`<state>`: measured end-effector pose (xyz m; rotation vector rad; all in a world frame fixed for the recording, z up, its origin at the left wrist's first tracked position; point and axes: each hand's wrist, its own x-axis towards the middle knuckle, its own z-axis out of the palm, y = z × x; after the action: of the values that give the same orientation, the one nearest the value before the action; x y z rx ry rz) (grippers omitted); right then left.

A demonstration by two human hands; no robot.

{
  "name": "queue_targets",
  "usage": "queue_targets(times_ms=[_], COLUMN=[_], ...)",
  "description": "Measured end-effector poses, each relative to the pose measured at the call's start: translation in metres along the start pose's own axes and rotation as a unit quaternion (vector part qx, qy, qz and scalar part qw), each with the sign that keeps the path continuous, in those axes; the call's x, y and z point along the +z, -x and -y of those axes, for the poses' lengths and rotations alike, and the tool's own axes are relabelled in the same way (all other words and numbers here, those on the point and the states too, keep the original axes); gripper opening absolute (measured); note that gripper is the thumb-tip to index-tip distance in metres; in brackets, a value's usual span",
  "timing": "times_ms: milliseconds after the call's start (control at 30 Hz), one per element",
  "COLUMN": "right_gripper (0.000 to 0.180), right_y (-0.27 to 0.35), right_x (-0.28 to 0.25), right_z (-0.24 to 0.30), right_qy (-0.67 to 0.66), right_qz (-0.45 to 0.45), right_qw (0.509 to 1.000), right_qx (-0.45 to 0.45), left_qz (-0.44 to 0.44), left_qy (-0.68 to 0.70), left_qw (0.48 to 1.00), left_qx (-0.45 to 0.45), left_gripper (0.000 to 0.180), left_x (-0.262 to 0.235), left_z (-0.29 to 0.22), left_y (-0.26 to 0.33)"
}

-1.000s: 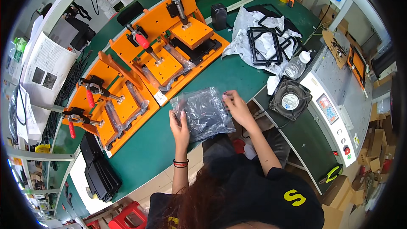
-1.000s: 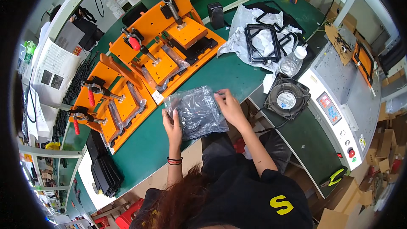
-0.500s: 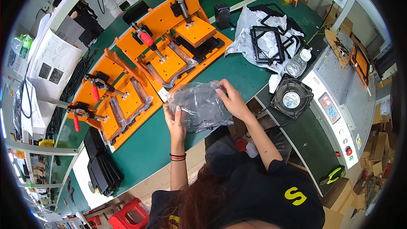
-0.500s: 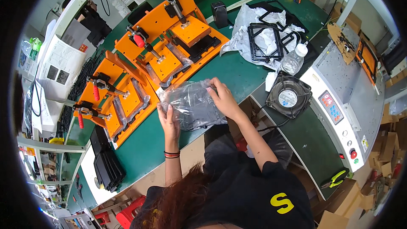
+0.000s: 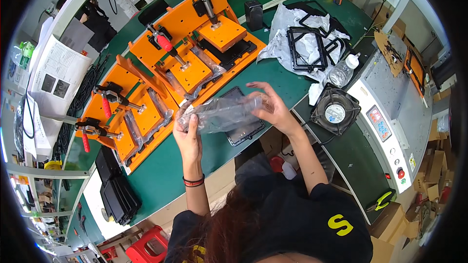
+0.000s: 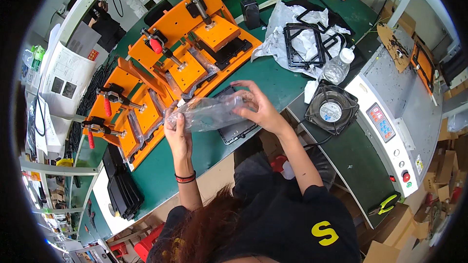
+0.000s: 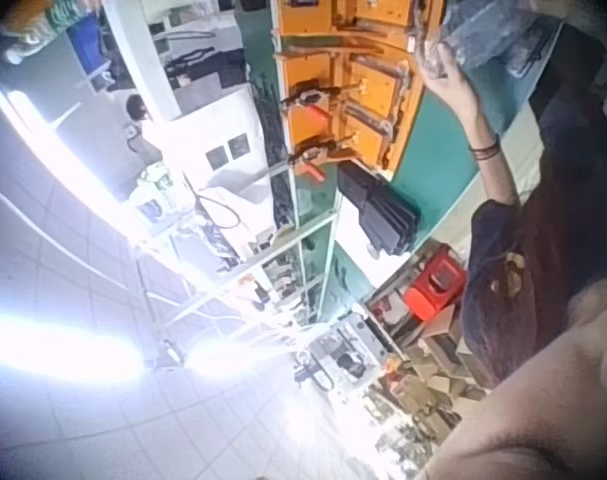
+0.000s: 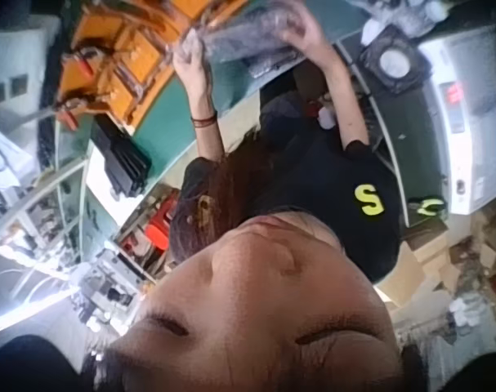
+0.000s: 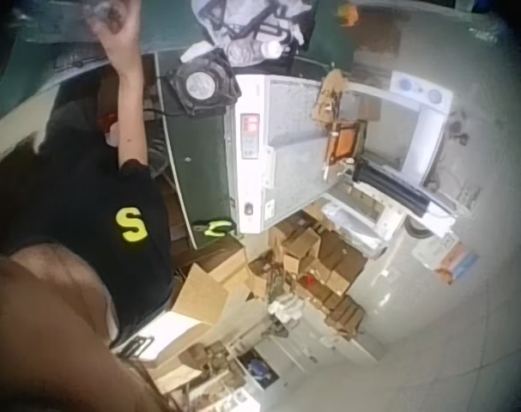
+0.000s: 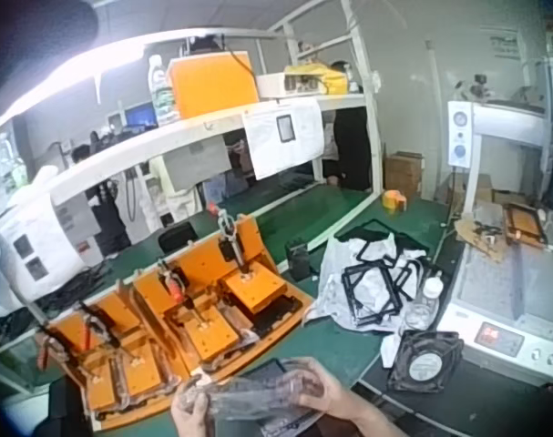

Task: The person assembles electronic devices by placing black rectangular units into orange jigs, operating a press, and stacking finished units. They handle frames and plastic bags, placing items into a cardboard box. The workflow repeats with multiple units.

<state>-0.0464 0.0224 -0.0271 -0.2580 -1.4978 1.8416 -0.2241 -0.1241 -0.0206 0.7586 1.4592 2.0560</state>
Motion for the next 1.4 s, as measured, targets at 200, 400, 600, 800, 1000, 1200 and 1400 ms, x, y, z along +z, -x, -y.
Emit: queue_targets(times_ms=[200, 400, 600, 800, 1000, 1200, 1400], right_gripper=[0.018, 0.026, 0.035, 0.017, 0.021, 0.025, 0.017], right_y=[0.006, -0.055, -0.127, -0.18, -0.237, -0.248, -0.216], right_x=[-0.001, -0.038, -0.102, -0.14, -0.168, -0.164, -0.136], right_z=[0.023, -0.053, -0.069, -0.079, -0.098, -0.118, -0.12], right_qy=[0.107, 0.124, 0.208, 0.359, 0.344, 0.463, 0.448], right_qz=[-0.018, -0.091, -0.066, -0.103, 0.023, -0.08, -0.153], right_qw=[0.982, 0.975, 0.954, 0.916, 0.937, 0.882, 0.88], right_qx=[0.156, 0.158, 0.205, 0.146, 0.062, -0.03, -0.016], left_qz=[-0.082, 0.0, 0.158, 0.248, 0.147, 0.11, 0.097], left_qy=[-0.155, -0.133, -0.109, -0.596, -0.782, -0.812, -0.792], left_qw=[0.98, 0.99, 0.969, 0.758, 0.587, 0.562, 0.594], left_qx=[0.096, -0.048, -0.154, 0.097, 0.153, 0.109, 0.102], left_gripper=[0.041, 0.03, 0.011, 0.046, 0.084, 0.088, 0.084], left_x=[0.031, -0.013, 0.003, 0.038, 0.067, 0.067, 0.054], left_z=[-0.035, 0.029, 0.037, 0.054, 0.074, 0.102, 0.113], left_y=[0.004, -0.058, -0.112, -0.164, -0.19, -0.229, -0.246])
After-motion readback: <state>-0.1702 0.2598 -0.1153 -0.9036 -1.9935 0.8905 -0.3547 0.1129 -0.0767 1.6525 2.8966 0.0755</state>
